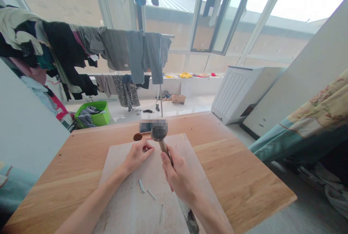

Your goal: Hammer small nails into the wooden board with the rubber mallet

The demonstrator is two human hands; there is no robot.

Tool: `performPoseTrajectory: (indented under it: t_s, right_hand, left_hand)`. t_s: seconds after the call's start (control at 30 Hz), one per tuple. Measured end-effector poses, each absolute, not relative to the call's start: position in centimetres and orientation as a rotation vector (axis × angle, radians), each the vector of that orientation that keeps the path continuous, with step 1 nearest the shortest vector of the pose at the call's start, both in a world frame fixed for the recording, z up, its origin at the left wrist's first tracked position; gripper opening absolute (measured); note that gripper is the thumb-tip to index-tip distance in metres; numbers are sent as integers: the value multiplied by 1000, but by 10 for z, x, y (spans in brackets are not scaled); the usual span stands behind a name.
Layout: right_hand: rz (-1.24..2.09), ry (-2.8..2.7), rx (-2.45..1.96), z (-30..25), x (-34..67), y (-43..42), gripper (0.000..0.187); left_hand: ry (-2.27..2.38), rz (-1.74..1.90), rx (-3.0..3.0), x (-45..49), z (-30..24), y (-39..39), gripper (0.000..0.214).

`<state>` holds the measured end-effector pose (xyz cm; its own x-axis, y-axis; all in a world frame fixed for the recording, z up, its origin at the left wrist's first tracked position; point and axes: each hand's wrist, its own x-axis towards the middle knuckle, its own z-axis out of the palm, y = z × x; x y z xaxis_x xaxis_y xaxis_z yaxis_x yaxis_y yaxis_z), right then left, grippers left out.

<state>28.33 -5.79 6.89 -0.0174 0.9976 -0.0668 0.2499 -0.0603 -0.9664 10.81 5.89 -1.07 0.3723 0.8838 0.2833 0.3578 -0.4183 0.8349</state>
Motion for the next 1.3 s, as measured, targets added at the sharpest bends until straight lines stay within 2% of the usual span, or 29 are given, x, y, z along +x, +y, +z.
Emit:
performPoseTrajectory:
  t_s: [0.17,0.33,0.43,0.53,0.6,0.73,0.83,1.03,1.13,1.3]
  right_hand:
    - [1233,-1370,-1484,38,280,-50,30]
    - [1234,-1310,-1494,49,289,-64,31]
    - [1286,-1290,-1530,52,297,-84,33]
    - [1355,-1275,-1619,40,305,-103,37]
    - [1382,-1235,-1670,27,309,-112,43]
    - [1400,-1128,-1668,10,314,-115,50]
    - [1392,-1103,-1682,9,314,-114,51]
    - [1382,-1092,-1693,10,311,-112,52]
    - [1375,-1081,-1696,10,310,-112,54]
    - [1378,-1087,-1705,13,308,-112,52]
  left_hand:
    - [1062,977,1980,107,-10,60,34]
    - [1039,952,1970,108,-14,60,39]
    - [1070,955,1969,106,-11,59,34]
    - [1124,896,2100,101,7,49,20]
    - [1031,669,2268,96,25,36,13]
    - [778,-7,2377,93,52,7,19]
    - [784,-155,2356,99,52,-5,18]
    - [708,-26,2402,105,52,-2,14]
    - [821,160,2359,96,55,11,12]
    - [1094,492,2249,70,33,48,21]
